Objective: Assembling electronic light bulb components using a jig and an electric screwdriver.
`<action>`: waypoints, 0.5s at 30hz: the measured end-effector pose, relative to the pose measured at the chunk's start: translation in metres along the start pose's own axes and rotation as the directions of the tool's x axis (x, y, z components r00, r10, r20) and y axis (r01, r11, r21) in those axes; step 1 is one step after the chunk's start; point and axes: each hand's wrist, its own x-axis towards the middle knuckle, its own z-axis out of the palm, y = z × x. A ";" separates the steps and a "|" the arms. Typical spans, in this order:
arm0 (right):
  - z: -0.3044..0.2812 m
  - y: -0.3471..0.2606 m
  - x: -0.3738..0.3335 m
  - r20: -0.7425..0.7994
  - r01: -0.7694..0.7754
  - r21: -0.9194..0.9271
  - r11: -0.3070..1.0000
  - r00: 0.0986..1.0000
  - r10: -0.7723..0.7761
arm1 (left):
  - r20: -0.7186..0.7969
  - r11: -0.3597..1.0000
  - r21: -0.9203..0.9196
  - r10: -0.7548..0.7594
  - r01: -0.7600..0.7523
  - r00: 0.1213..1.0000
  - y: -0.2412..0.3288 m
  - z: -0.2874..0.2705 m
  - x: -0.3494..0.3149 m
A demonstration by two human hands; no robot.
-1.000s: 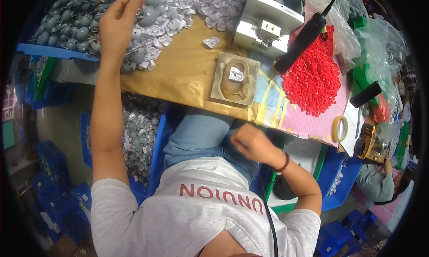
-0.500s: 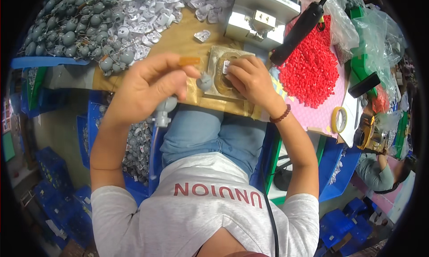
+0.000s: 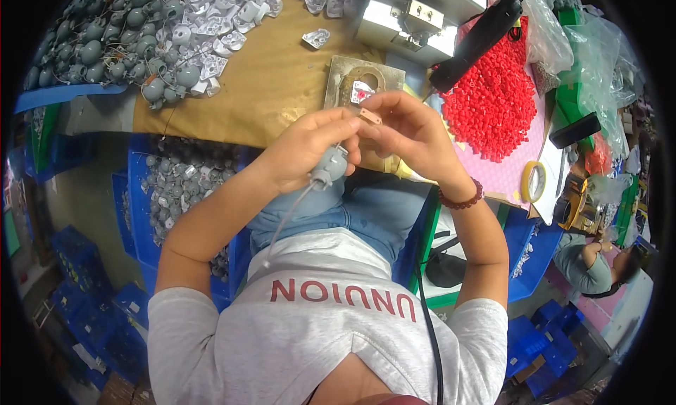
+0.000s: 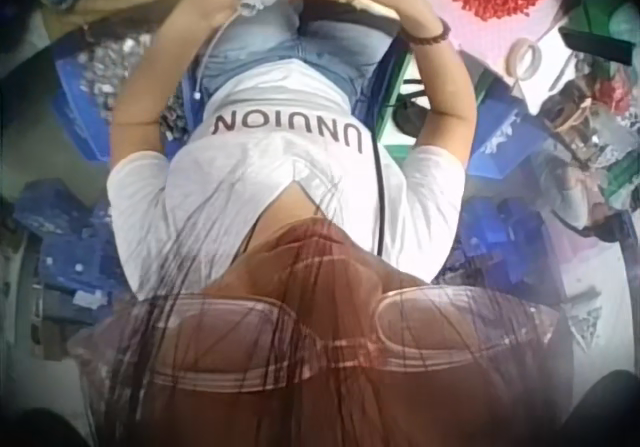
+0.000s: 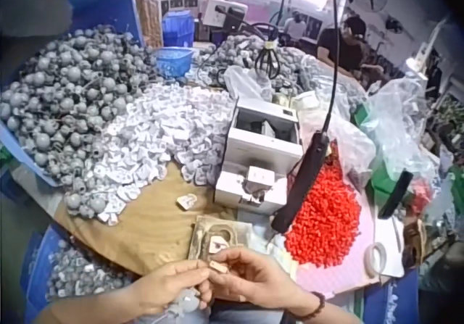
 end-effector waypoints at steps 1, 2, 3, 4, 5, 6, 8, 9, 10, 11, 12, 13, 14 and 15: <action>0.003 -0.005 -0.002 -0.029 -0.050 -0.034 0.998 0.998 0.049 | -0.035 0.998 -0.059 -0.029 0.027 0.999 -0.006 -0.006 0.003; 0.001 -0.001 0.000 -0.071 -0.032 -0.139 0.990 0.997 0.023 | -0.069 0.992 -0.118 -0.060 0.052 0.996 -0.010 -0.011 0.004; -0.003 0.006 0.001 -0.109 -0.019 -0.242 0.970 0.994 -0.007 | -0.113 0.993 -0.118 -0.037 0.024 0.993 -0.013 -0.014 0.003; -0.007 0.012 0.003 -0.146 -0.011 -0.344 0.939 0.988 -0.042 | -0.155 0.993 -0.115 -0.015 -0.003 0.988 -0.014 -0.016 0.003; -0.012 0.015 0.007 -0.134 0.059 -0.486 0.872 0.981 -0.141 | -0.197 0.993 -0.111 0.008 -0.030 0.980 -0.016 -0.017 0.003; -0.017 0.017 0.011 -0.107 0.122 -0.615 0.779 0.966 -0.235 | -0.254 0.981 0.160 0.150 -0.111 0.956 -0.017 -0.017 0.003; -0.021 0.022 0.017 -0.032 0.208 -0.788 0.579 0.926 -0.376 | -0.239 0.730 0.656 0.438 -0.188 0.867 -0.020 -0.017 0.004; -0.020 0.025 0.020 0.008 0.236 -0.840 0.488 0.905 -0.425 | -0.168 0.597 0.769 0.534 -0.229 0.829 -0.020 -0.017 0.005; -0.019 0.027 0.023 0.055 0.262 -0.883 0.390 0.882 -0.469 | -0.082 0.443 0.859 0.615 -0.258 0.785 -0.019 -0.017 0.006; -0.019 0.028 0.025 0.083 0.265 -0.907 0.328 0.875 -0.477 | 0.017 0.275 0.922 0.677 -0.274 0.736 -0.019 -0.017 0.008; -0.019 0.029 0.026 0.112 0.267 -0.927 0.265 0.868 -0.483 | 0.047 0.232 0.932 0.684 -0.279 0.728 -0.021 -0.017 0.010; -0.019 0.029 0.028 0.144 0.270 -0.942 0.200 0.862 -0.487 | 0.076 0.190 0.940 0.691 -0.282 0.719 -0.025 -0.017 0.013; -0.018 0.029 0.029 0.157 0.274 -0.944 0.181 0.861 -0.484 | 0.106 0.147 0.947 0.697 -0.285 0.710 -0.027 -0.017 0.015; -0.018 0.030 0.029 0.170 0.278 -0.947 0.162 0.860 -0.481 | 0.125 0.120 0.951 0.695 -0.285 0.708 -0.028 -0.017 0.015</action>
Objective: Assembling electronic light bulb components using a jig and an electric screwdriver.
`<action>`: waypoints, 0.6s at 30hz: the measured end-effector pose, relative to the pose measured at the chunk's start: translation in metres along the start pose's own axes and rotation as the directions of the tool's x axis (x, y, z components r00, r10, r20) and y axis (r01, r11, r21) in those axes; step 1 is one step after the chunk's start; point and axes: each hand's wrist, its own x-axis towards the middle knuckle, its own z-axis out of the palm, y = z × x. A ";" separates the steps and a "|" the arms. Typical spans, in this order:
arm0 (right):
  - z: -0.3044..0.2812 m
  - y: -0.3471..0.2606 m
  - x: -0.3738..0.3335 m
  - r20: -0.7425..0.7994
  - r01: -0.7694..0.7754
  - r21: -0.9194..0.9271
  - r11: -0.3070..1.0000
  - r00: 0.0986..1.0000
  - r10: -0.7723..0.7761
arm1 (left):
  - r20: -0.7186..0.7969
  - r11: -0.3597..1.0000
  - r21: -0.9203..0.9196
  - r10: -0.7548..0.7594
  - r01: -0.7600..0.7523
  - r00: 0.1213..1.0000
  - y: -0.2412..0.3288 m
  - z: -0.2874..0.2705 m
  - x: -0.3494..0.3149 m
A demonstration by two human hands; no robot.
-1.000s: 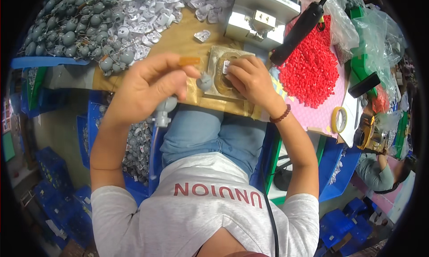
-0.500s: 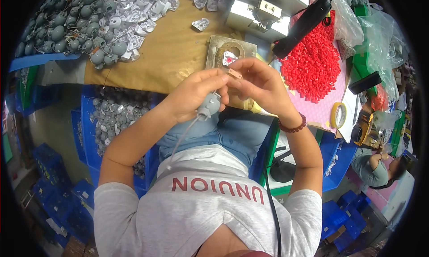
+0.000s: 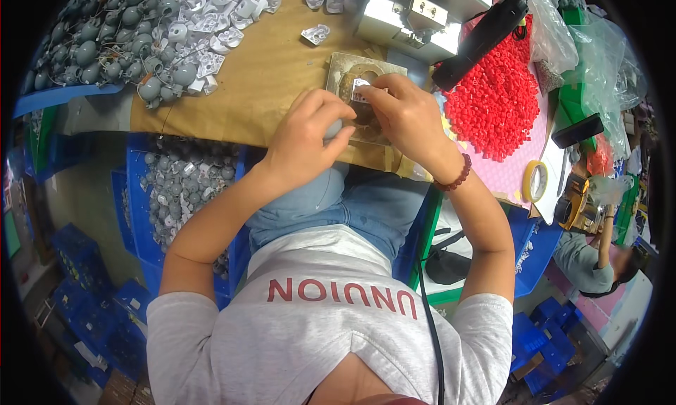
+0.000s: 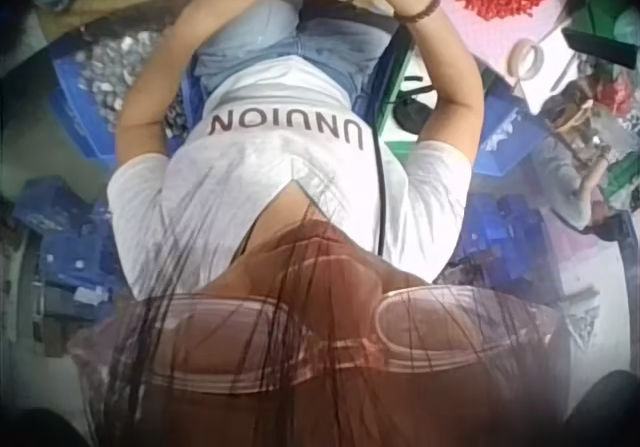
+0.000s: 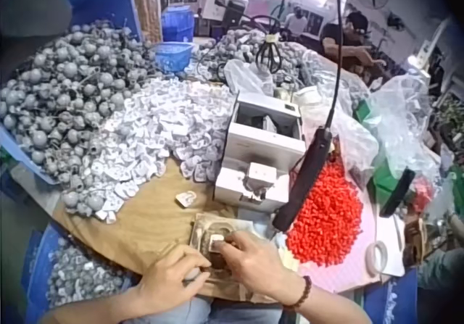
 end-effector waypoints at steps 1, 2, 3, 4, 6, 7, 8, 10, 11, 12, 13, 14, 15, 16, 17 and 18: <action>0.000 0.000 0.000 0.006 0.010 -0.017 1.000 1.000 -0.010 | 0.007 1.000 0.018 0.020 -0.020 1.000 0.000 0.001 0.000; -0.002 0.000 0.001 0.033 0.036 -0.046 0.998 0.999 -0.034 | 0.014 0.999 0.036 0.039 -0.040 0.999 -0.001 0.002 0.001; -0.004 -0.002 0.002 0.060 0.062 -0.074 0.995 0.997 -0.057 | 0.022 0.998 0.045 0.040 -0.041 0.999 0.000 0.002 0.000; -0.007 -0.003 0.004 0.086 0.090 -0.102 0.991 0.993 -0.081 | 0.029 0.997 0.056 0.042 -0.044 0.999 0.000 0.002 0.000; -0.009 -0.007 0.006 0.106 0.097 -0.129 0.987 0.991 -0.084 | 0.032 0.994 0.092 0.056 -0.058 0.998 0.000 0.001 0.002; -0.010 -0.009 0.006 0.116 0.100 -0.142 0.985 0.990 -0.084 | 0.028 0.991 0.117 0.068 -0.070 0.997 0.000 -0.001 0.003; -0.010 -0.011 0.005 0.126 0.099 -0.159 0.982 0.989 -0.079 | 0.025 0.987 0.141 0.080 -0.082 0.997 0.000 -0.003 0.004; -0.006 -0.014 0.001 0.148 0.093 -0.191 0.977 0.987 -0.065 | 0.033 0.978 0.193 0.072 -0.077 0.997 -0.003 -0.008 0.007; -0.006 -0.014 -0.001 0.143 0.095 -0.194 0.976 0.987 -0.068 | 0.039 0.973 0.218 0.068 -0.075 0.997 -0.004 -0.009 0.008; -0.005 -0.014 -0.002 0.138 0.097 -0.198 0.975 0.988 -0.070 | 0.015 0.954 0.284 0.095 -0.096 0.995 -0.005 -0.009 0.009; -0.005 -0.015 -0.004 0.133 0.096 -0.203 0.974 0.989 -0.070 | -0.006 0.930 0.348 0.127 -0.117 0.992 -0.006 -0.007 0.012; -0.003 -0.018 -0.008 0.121 0.078 -0.204 0.976 0.991 -0.053 | -0.025 0.902 0.410 0.160 -0.136 0.987 -0.005 -0.006 0.013; -0.001 -0.021 -0.012 0.109 0.058 -0.205 0.977 0.993 -0.036 | 0.012 0.873 0.464 0.163 -0.150 0.987 -0.003 -0.003 0.013; 0.000 -0.021 -0.014 0.097 0.050 -0.208 0.977 0.995 -0.031 | 0.039 0.840 0.519 0.165 -0.161 0.985 0.000 0.002 0.014; 0.001 -0.018 -0.016 0.057 0.029 -0.118 0.993 0.998 -0.022 | 0.065 0.802 0.571 0.166 -0.174 0.984 0.003 0.005 0.016; 0.000 -0.013 -0.018 0.017 0.011 -0.027 1.000 1.000 -0.010 | 0.074 0.785 0.593 0.170 -0.180 0.983 0.004 0.010 0.015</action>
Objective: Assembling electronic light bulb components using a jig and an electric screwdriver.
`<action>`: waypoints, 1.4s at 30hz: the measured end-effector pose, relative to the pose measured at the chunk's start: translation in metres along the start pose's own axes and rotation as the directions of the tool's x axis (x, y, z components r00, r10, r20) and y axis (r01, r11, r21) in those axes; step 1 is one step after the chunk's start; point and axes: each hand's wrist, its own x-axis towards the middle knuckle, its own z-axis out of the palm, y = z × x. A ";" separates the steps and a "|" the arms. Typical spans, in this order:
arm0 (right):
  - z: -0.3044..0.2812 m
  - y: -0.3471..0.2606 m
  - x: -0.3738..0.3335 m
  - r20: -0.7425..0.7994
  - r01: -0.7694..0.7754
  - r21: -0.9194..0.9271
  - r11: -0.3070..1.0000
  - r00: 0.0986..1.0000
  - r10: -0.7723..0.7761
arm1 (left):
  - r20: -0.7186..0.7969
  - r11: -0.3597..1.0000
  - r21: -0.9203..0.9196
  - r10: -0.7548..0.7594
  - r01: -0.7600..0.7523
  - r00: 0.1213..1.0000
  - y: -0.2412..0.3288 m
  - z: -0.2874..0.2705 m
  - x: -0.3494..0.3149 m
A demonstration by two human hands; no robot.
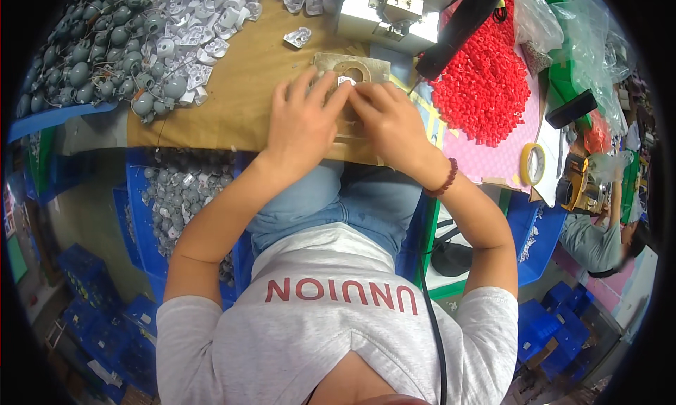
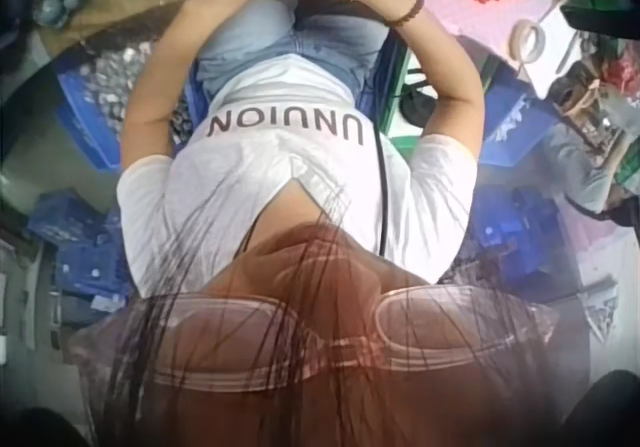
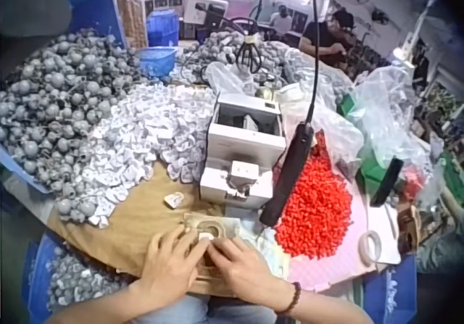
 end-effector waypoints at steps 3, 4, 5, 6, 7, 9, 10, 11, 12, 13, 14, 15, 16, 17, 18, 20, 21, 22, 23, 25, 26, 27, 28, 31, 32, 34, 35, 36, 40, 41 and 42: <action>-0.020 0.018 -0.014 -0.010 -0.238 0.360 0.902 0.966 0.259 | 0.005 0.998 0.057 0.015 -0.016 1.000 0.000 0.011 -0.003; -0.029 0.027 -0.021 -0.016 -0.312 0.409 0.858 0.937 0.348 | 0.005 0.998 0.052 0.026 -0.027 1.000 -0.001 0.013 -0.003; -0.035 0.034 -0.025 -0.015 -0.376 0.461 0.804 0.902 0.431 | 0.006 0.998 0.050 0.033 -0.033 0.999 -0.003 0.015 -0.004; -0.037 0.033 -0.030 0.004 -0.362 0.418 0.833 0.918 0.397 | 0.003 0.997 0.055 0.046 -0.046 0.999 -0.004 0.016 -0.005; -0.041 0.031 -0.035 0.020 -0.346 0.370 0.862 0.931 0.364 | -0.004 0.996 0.058 0.063 -0.063 0.998 -0.007 0.018 -0.005; -0.042 0.026 -0.039 0.044 -0.302 0.273 0.913 0.952 0.302 | -0.019 0.996 0.046 0.082 -0.082 0.996 -0.009 0.020 -0.004; -0.034 0.023 -0.041 0.046 -0.279 0.223 0.934 0.960 0.276 | -0.025 0.995 0.031 0.091 -0.091 0.995 -0.009 0.020 -0.003; -0.026 0.023 -0.044 0.047 -0.253 0.173 0.952 0.967 0.249 | -0.032 0.995 0.019 0.101 -0.100 0.994 -0.010 0.019 -0.003; -0.017 0.030 -0.047 -0.015 -0.178 0.059 0.982 0.984 0.179 | -0.034 0.995 0.001 0.104 -0.104 0.994 -0.010 0.018 -0.002; -0.013 0.031 -0.046 -0.093 -0.220 0.082 0.972 0.969 0.228 | -0.039 0.994 -0.015 0.107 -0.108 0.993 -0.012 0.017 -0.001; -0.010 0.031 -0.045 -0.169 -0.260 0.109 0.960 0.946 0.275 | -0.045 0.993 -0.030 0.110 -0.112 0.993 -0.013 0.016 -0.001; -0.008 0.030 -0.043 -0.243 -0.295 0.140 0.945 0.915 0.321 | -0.046 0.993 -0.039 0.113 -0.115 0.992 -0.013 0.015 0.000; -0.010 0.026 -0.037 -0.243 -0.348 0.260 0.901 0.879 0.410 | -0.049 0.993 -0.044 0.109 -0.112 0.993 -0.013 0.014 -0.001; -0.015 0.026 -0.032 -0.125 -0.430 0.509 0.746 0.820 0.558 | -0.052 0.993 -0.049 0.105 -0.108 0.993 -0.014 0.014 -0.001; -0.019 0.027 -0.027 0.033 -0.484 0.705 0.519 0.753 0.658 | -0.055 0.993 -0.040 0.108 -0.110 0.993 -0.015 0.016 -0.001; -0.021 0.031 -0.019 0.220 -0.350 0.934 0.077 0.729 0.648 | -0.054 0.992 -0.051 0.112 -0.115 0.992 -0.016 0.016 -0.001; -0.022 0.030 -0.014 0.222 -0.273 0.962 -0.024 0.725 0.652 | -0.054 0.992 -0.056 0.113 -0.116 0.992 -0.016 0.015 -0.001; -0.024 0.023 -0.003 0.232 -0.193 0.972 -0.132 0.721 0.653 | -0.054 0.993 -0.041 0.108 -0.110 0.993 -0.017 0.016 -0.002; -0.025 0.018 0.005 0.243 -0.110 0.965 -0.237 0.718 0.652 | -0.071 0.992 -0.029 0.118 -0.120 0.990 -0.017 0.016 -0.001; -0.024 0.025 0.012 0.336 -0.177 0.930 -0.321 0.763 0.553 | -0.101 0.990 -0.009 0.139 -0.140 0.985 -0.017 0.015 0.000; -0.022 0.033 0.013 0.393 -0.253 0.910 -0.329 0.781 0.486 | -0.100 0.990 -0.019 0.140 -0.142 0.985 -0.018 0.016 0.000; -0.021 0.039 0.015 0.450 -0.329 0.884 -0.331 0.790 0.416 | -0.099 0.989 -0.029 0.141 -0.144 0.985 -0.019 0.017 0.001; -0.019 0.041 0.017 0.467 -0.437 0.882 -0.175 0.763 0.446 | -0.097 0.989 -0.038 0.141 -0.145 0.985 -0.020 0.017 0.001; -0.008 0.037 0.029 0.340 -0.569 0.708 0.417 0.793 0.505 | -0.098 0.986 -0.070 0.141 -0.148 0.985 -0.022 0.016 0.001; -0.002 0.034 0.030 0.261 -0.547 0.668 0.504 0.807 0.529 | -0.092 0.987 -0.077 0.134 -0.142 0.987 -0.023 0.016 0.000; -0.001 0.028 0.032 0.130 -0.495 0.481 0.724 0.856 0.500 | -0.082 0.988 -0.091 0.120 -0.127 0.989 -0.024 0.016 -0.002; -0.001 0.026 0.033 0.069 -0.459 0.366 0.809 0.881 0.469 | -0.087 0.987 -0.100 0.118 -0.126 0.989 -0.024 0.017 -0.002; 0.001 0.024 0.033 0.038 -0.452 0.342 0.824 0.883 0.469 | -0.092 0.986 -0.109 0.116 -0.126 0.989 -0.024 0.017 -0.002; 0.013 0.018 0.024 -0.066 -0.444 0.290 0.847 0.874 0.481 | -0.106 0.983 -0.138 0.106 -0.120 0.989 -0.023 0.014 0.003; 0.015 0.016 0.022 -0.088 -0.447 0.286 0.847 0.868 0.488 | -0.052 0.985 -0.166 0.044 -0.052 0.998 -0.023 0.012 0.008; 0.016 0.015 0.022 -0.105 -0.447 0.279 0.850 0.865 0.490 | 0.004 0.982 -0.190 -0.017 0.017 1.000 -0.022 0.009 0.013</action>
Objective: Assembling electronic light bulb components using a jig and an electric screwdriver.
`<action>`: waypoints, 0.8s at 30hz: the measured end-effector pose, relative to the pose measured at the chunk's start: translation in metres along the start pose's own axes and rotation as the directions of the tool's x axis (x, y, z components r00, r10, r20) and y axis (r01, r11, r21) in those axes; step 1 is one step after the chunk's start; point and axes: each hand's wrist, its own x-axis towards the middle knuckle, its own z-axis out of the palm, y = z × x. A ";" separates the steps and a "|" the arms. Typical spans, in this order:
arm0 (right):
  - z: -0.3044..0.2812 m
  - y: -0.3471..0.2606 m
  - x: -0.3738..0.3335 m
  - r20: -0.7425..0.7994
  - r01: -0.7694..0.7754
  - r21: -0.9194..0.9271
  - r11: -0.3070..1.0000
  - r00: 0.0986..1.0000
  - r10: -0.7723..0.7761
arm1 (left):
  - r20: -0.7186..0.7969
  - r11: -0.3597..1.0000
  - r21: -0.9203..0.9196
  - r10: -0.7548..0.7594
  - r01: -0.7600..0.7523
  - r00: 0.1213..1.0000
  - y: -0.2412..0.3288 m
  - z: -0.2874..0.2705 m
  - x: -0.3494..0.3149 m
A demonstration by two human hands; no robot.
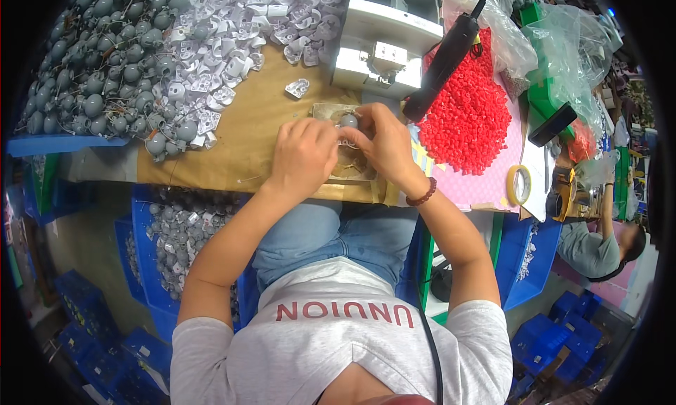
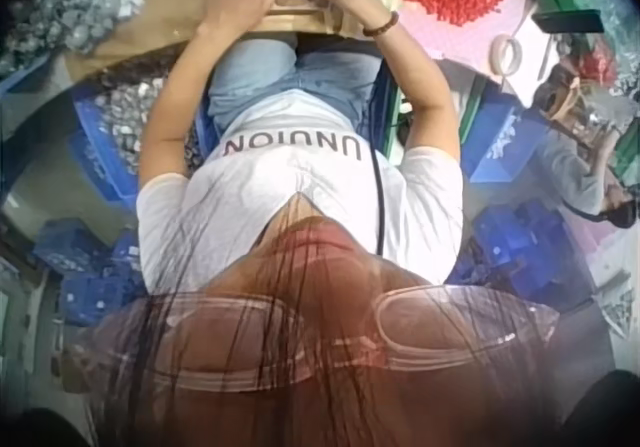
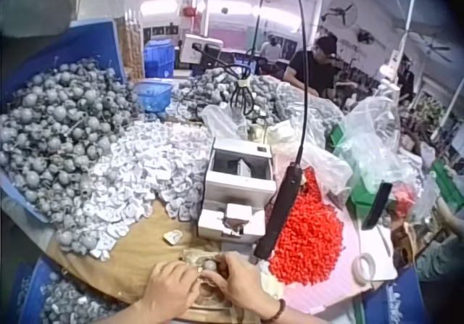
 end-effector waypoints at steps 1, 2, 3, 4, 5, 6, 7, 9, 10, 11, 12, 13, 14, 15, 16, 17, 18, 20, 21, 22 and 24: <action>0.001 -0.002 -0.001 -0.017 0.003 -0.006 1.000 1.000 -0.003 | 0.045 0.997 -0.021 -0.070 0.071 0.997 0.002 -0.003 0.005; 0.001 -0.004 -0.002 -0.033 0.005 -0.012 1.000 0.999 -0.006 | 0.023 0.998 -0.041 -0.052 0.053 0.998 0.004 -0.004 0.010; -0.001 -0.004 -0.003 -0.015 -0.003 0.026 1.000 1.000 0.003 | 0.001 0.998 -0.061 -0.035 0.035 0.999 0.005 -0.004 0.015; -0.003 -0.005 -0.002 0.003 -0.009 0.063 0.998 1.000 0.009 | -0.024 0.997 -0.079 -0.018 0.016 1.000 0.006 -0.004 0.019; -0.006 -0.005 -0.002 0.021 -0.016 0.100 0.995 1.000 0.014 | -0.007 0.998 -0.059 -0.012 0.011 1.000 0.006 -0.004 0.018; -0.012 0.002 -0.001 -0.098 0.058 0.107 0.993 0.994 -0.047 | 0.010 0.999 -0.038 -0.006 0.006 1.000 0.006 -0.003 0.017; -0.021 0.011 0.001 -0.216 0.131 0.103 0.986 0.971 -0.107 | 0.026 1.000 -0.020 0.001 -0.001 1.000 0.005 -0.002 0.018; -0.042 0.022 0.022 -0.544 0.140 0.047 0.989 0.834 -0.092 | 0.026 1.000 -0.021 -0.014 0.014 1.000 0.006 -0.002 0.017; -0.051 0.031 0.030 -0.597 0.056 -0.028 0.998 0.800 -0.062 | 0.030 1.000 -0.023 -0.012 0.012 0.999 0.006 -0.002 0.017; -0.060 0.041 0.041 -0.651 -0.031 -0.100 0.994 0.758 -0.042 | 0.032 1.000 -0.026 -0.012 0.013 0.999 0.007 -0.002 0.018; -0.061 0.052 0.048 -0.619 -0.037 0.022 0.999 0.784 0.043 | 0.034 1.000 -0.028 -0.012 0.013 0.999 0.008 -0.002 0.018; -0.063 0.056 0.057 -0.579 -0.054 0.142 0.988 0.805 0.127 | 0.035 0.999 -0.032 -0.011 0.012 0.999 0.007 -0.002 0.018; -0.066 0.058 0.061 -0.448 -0.109 0.349 0.931 0.853 0.268 | 0.029 0.999 -0.042 0.000 0.001 1.000 0.006 -0.002 0.018; -0.069 0.060 0.065 -0.286 -0.182 0.531 0.828 0.881 0.377 | 0.022 0.999 -0.053 0.011 -0.010 1.000 0.005 -0.003 0.019; -0.067 0.061 0.069 -0.277 -0.198 0.569 0.798 0.868 0.412 | 0.015 0.998 -0.062 0.018 -0.017 1.000 0.003 -0.003 0.019; -0.067 0.061 0.069 -0.332 -0.143 0.580 0.802 0.857 0.394 | 0.011 0.998 -0.063 0.019 -0.018 1.000 0.003 -0.002 0.019; -0.066 0.061 0.067 -0.387 -0.088 0.588 0.804 0.842 0.375 | 0.007 0.998 -0.066 0.021 -0.021 1.000 0.003 0.000 0.020; -0.067 0.038 0.064 -0.478 0.050 0.620 0.783 0.815 0.327 | -0.004 0.998 -0.055 0.005 -0.006 1.000 0.001 0.006 0.021; -0.073 0.010 0.065 -0.581 0.171 0.568 0.805 0.776 0.245 | -0.008 0.999 -0.045 -0.005 0.005 1.000 0.001 0.009 0.021; -0.082 -0.013 0.065 -0.660 0.320 0.514 0.796 0.741 0.128 | -0.007 0.999 -0.041 -0.010 0.009 1.000 0.002 0.011 0.021; -0.101 -0.049 0.070 -0.650 0.420 0.512 0.749 0.760 0.018 | -0.031 0.999 -0.039 -0.023 0.021 0.999 0.003 0.013 0.018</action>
